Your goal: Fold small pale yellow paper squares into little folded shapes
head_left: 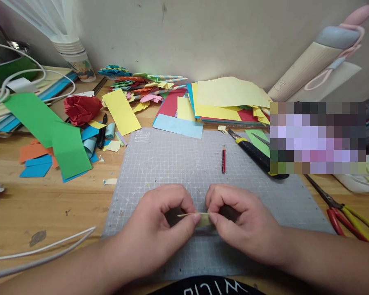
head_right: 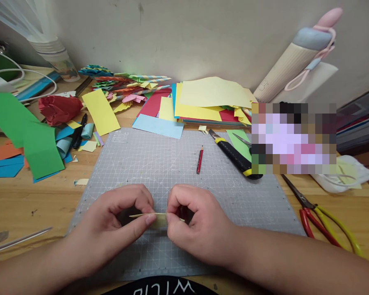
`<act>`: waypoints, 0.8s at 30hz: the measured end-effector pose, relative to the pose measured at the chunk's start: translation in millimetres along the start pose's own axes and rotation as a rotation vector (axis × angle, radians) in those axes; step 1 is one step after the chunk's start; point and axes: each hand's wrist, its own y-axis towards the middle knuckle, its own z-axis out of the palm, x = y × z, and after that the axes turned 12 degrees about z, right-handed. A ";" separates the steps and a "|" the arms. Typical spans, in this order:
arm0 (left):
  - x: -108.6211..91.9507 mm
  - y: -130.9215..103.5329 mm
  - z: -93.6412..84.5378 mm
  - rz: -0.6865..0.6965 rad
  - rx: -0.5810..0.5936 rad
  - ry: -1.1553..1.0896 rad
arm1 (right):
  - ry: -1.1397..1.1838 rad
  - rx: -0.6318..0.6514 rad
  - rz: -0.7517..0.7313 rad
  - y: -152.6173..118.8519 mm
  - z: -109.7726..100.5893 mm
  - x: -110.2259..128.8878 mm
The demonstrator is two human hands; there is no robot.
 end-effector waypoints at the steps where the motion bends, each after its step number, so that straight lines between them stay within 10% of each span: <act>1: 0.1 0.4 -0.6 -0.016 -0.012 -0.009 | 0.012 -0.002 0.009 0.4 -0.7 -0.2; 14: 9.9 4.4 -10.1 -0.257 -0.325 -0.305 | 0.482 0.019 0.280 5.0 -7.7 -11.8; 24: 6.7 2.4 0.6 -0.161 -0.142 -0.417 | 0.704 0.321 0.399 4.3 1.8 -6.2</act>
